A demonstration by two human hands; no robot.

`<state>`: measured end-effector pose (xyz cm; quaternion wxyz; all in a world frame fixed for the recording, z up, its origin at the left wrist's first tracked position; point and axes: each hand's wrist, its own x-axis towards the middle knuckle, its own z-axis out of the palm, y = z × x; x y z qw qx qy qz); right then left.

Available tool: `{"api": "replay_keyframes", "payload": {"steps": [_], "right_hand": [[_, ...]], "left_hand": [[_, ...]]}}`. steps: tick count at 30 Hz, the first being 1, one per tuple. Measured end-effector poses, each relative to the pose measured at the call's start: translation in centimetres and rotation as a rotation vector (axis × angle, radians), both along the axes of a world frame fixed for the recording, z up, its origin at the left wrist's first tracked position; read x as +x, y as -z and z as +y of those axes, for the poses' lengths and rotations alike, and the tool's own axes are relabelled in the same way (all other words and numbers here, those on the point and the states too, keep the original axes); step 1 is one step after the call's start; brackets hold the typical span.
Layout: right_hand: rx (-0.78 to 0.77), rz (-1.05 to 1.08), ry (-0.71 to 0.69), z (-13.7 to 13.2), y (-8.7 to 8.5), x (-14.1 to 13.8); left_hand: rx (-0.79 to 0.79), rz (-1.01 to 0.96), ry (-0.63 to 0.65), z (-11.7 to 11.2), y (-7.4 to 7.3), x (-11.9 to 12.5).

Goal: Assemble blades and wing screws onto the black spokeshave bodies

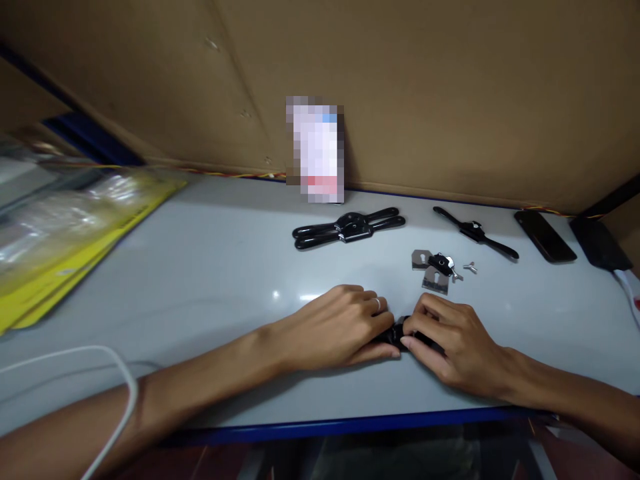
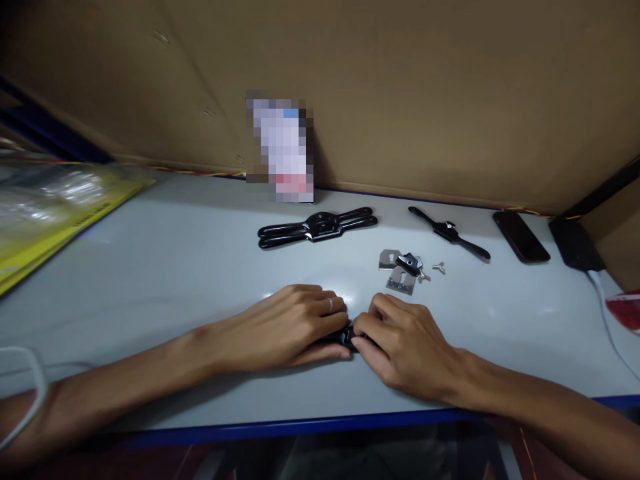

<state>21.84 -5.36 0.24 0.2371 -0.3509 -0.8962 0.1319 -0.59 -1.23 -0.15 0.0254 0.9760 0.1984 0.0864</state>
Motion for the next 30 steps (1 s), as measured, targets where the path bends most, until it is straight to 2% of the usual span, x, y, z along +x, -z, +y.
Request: {"api": "replay_keyframes", "payload": {"steps": [6,13,17,23,30], "right_hand": [[-0.010,0.026,0.032,-0.18,-0.06,0.00],[0.023,-0.034,-0.054,0.05,0.00,0.25],[-0.023,-0.032,-0.028,0.01,0.05,0.15],[-0.007,-0.052,0.002,0.01,-0.05,-0.01],[-0.136,-0.170,0.058,0.63,-0.39,0.57]], "left_hand": [[0.020,-0.010,0.002,0.05,0.05,0.00],[0.016,-0.010,0.004,0.04,-0.04,-0.01],[0.003,-0.007,0.000,0.06,0.02,-0.03],[0.011,0.001,-0.002,0.03,-0.07,-0.01],[0.012,0.003,0.005,0.10,-0.13,0.01]]}}
